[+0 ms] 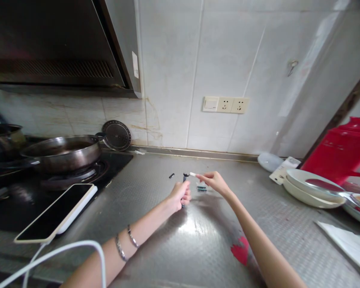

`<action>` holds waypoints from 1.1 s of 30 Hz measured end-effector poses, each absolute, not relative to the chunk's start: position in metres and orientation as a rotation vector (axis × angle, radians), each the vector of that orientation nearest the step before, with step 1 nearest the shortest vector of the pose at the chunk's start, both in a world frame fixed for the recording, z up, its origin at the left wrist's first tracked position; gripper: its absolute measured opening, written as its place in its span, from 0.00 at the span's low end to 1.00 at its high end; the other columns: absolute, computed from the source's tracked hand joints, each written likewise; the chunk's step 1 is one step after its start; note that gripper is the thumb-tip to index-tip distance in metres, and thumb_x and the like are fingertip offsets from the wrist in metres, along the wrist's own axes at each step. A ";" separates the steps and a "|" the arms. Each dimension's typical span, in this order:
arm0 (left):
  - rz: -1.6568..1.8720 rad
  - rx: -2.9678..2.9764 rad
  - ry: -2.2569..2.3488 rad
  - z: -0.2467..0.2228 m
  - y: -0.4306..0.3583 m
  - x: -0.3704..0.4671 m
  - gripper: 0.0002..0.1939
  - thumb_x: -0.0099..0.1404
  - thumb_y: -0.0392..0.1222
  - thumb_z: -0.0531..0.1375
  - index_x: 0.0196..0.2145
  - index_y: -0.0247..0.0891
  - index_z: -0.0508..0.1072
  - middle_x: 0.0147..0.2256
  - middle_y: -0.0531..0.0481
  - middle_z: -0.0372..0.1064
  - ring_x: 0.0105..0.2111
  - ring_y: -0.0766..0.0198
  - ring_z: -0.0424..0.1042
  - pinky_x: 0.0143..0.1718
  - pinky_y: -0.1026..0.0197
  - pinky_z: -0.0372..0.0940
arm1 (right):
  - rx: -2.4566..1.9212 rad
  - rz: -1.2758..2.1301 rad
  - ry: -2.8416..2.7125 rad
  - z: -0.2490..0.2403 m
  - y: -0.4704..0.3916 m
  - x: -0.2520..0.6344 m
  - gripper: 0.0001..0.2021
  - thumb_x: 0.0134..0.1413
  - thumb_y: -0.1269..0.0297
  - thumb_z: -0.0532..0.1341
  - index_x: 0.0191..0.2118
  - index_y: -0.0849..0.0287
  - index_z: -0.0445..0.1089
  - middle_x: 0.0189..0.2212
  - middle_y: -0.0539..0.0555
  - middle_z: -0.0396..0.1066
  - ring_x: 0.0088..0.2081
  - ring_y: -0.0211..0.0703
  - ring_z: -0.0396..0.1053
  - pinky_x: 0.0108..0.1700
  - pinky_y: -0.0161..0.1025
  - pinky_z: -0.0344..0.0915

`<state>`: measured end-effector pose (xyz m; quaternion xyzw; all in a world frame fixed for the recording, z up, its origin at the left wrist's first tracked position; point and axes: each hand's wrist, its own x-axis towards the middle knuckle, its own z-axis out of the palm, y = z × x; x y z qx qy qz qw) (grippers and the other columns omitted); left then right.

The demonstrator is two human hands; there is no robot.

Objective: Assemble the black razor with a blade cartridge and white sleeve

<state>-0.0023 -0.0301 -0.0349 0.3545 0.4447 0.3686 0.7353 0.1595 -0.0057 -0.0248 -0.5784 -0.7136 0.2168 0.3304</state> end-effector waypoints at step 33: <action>1.320 1.604 1.088 -0.042 -0.014 -0.015 0.19 0.52 0.45 0.55 0.12 0.38 0.49 0.12 0.59 0.43 0.16 0.74 0.46 0.19 0.66 0.41 | -1.324 0.844 -2.161 0.044 -0.022 0.167 0.26 0.46 0.43 0.55 0.28 0.65 0.75 0.12 0.45 0.54 0.16 0.30 0.50 0.20 0.30 0.47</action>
